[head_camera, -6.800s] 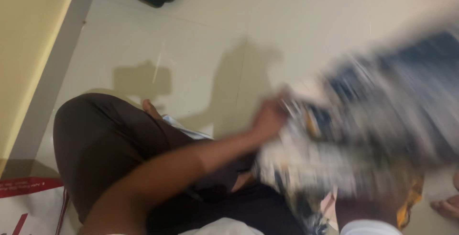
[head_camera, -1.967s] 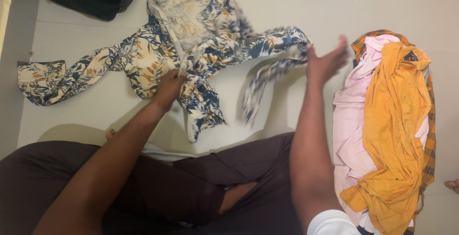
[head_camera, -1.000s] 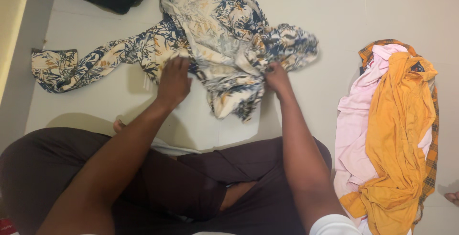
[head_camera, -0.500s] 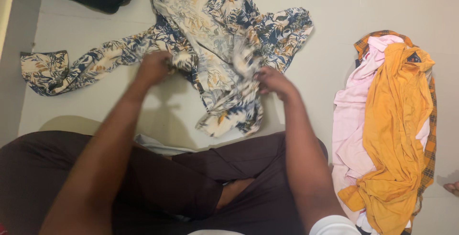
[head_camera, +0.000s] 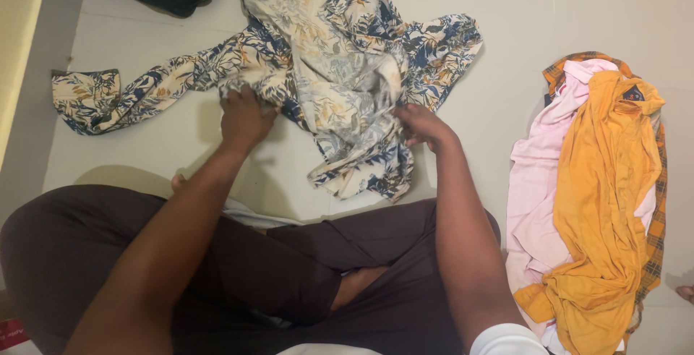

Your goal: The person lays out a patterned shirt on the floor and buttons the front closures by hand one by one.

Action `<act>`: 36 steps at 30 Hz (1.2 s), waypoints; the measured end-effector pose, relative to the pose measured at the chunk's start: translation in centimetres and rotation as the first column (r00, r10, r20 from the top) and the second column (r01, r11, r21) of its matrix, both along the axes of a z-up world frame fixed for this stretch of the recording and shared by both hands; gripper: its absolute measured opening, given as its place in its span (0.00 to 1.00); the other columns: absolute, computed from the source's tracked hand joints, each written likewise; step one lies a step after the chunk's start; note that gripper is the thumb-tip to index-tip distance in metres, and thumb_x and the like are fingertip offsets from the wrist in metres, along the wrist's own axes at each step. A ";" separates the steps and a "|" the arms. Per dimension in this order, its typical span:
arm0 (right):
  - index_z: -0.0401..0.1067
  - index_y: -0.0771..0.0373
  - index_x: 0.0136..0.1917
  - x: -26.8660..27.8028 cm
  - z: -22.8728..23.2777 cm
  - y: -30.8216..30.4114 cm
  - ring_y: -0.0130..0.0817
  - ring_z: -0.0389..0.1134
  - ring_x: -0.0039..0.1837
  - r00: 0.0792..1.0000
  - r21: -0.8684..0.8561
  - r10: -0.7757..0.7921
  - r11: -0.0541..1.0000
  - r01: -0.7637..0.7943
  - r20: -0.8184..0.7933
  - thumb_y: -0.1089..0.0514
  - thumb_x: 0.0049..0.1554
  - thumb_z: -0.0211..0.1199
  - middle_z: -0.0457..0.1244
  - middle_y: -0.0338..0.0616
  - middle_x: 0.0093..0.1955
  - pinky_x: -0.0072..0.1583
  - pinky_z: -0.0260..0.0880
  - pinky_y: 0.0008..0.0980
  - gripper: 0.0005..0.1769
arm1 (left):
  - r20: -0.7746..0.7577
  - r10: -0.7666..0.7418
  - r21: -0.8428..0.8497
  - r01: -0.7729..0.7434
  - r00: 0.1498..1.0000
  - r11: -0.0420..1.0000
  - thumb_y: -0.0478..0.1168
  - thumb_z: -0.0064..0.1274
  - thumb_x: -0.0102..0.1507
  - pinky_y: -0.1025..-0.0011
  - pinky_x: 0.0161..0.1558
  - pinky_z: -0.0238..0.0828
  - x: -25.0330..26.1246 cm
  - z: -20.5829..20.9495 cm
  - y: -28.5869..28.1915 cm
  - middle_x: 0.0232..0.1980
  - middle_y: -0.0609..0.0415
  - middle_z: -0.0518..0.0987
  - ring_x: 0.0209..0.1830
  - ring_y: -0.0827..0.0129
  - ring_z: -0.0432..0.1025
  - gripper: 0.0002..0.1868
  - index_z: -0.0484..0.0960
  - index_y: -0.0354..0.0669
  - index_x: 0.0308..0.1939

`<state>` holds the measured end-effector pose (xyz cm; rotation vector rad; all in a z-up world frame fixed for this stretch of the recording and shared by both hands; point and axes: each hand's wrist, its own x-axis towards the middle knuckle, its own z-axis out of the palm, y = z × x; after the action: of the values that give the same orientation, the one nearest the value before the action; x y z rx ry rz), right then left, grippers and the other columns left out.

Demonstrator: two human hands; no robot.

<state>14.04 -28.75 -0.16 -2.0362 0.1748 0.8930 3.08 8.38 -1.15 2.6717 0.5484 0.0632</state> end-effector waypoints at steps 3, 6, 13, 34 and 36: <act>0.70 0.66 0.55 0.2 -0.8 -0.2 0.33 0.66 0.48 0.993 0.003 0.115 0.993 -0.115 -0.002 0.49 0.59 0.65 0.63 0.42 0.47 0.41 0.74 0.30 0.19 | 0.201 -0.060 0.020 0.058 0.978 0.998 0.53 0.69 0.53 0.45 0.51 0.70 0.0 -2.0 0.2 0.62 0.33 0.67 0.62 0.37 0.62 0.50 0.61 0.30 0.70; 0.70 0.63 0.55 1.1 -2.9 -0.8 0.29 0.65 0.43 0.998 0.156 -0.061 0.986 0.062 -0.012 0.53 0.57 0.61 0.64 0.39 0.44 0.37 0.71 0.29 0.15 | 0.216 0.048 0.037 -0.058 0.975 0.998 0.52 0.68 0.57 0.45 0.53 0.70 0.4 -4.0 0.3 0.61 0.35 0.69 0.63 0.38 0.65 0.41 0.64 0.31 0.62; 0.68 0.63 0.55 3.2 -6.8 -2.0 0.30 0.55 0.31 0.948 0.344 -0.300 0.883 0.319 -0.110 0.55 0.62 0.61 0.57 0.40 0.36 0.30 0.55 0.34 0.12 | 0.142 0.376 -0.338 -0.312 0.915 0.888 0.53 0.67 0.68 0.48 0.51 0.72 2.2 -8.5 2.0 0.49 0.39 0.81 0.47 0.43 0.75 0.26 0.76 0.38 0.54; 0.64 0.64 0.66 0.8 0.2 -0.1 0.45 0.75 0.57 0.859 0.763 -0.316 0.403 0.506 -0.403 0.49 0.60 0.51 0.66 0.53 0.63 0.57 0.78 0.45 0.25 | -0.037 0.010 -0.984 -0.038 0.999 0.174 0.33 0.62 0.52 0.68 0.55 0.77 1.7 -1.7 3.5 0.48 0.53 0.82 0.48 0.66 0.79 0.23 0.75 0.46 0.50; 0.66 0.66 0.68 0.9 -1.0 -0.6 0.41 0.67 0.52 0.929 0.683 -0.280 0.631 0.368 -0.241 0.49 0.65 0.57 0.66 0.53 0.64 0.49 0.67 0.44 0.24 | 0.002 0.018 -0.958 -0.003 1.000 0.287 0.33 0.61 0.53 0.65 0.46 0.73 1.1 -3.5 2.9 0.47 0.47 0.80 0.43 0.63 0.74 0.22 0.77 0.38 0.51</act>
<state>14.93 -29.40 -1.21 -1.1565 0.2060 0.6889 4.18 11.31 -4.67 1.4154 0.3869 -0.2021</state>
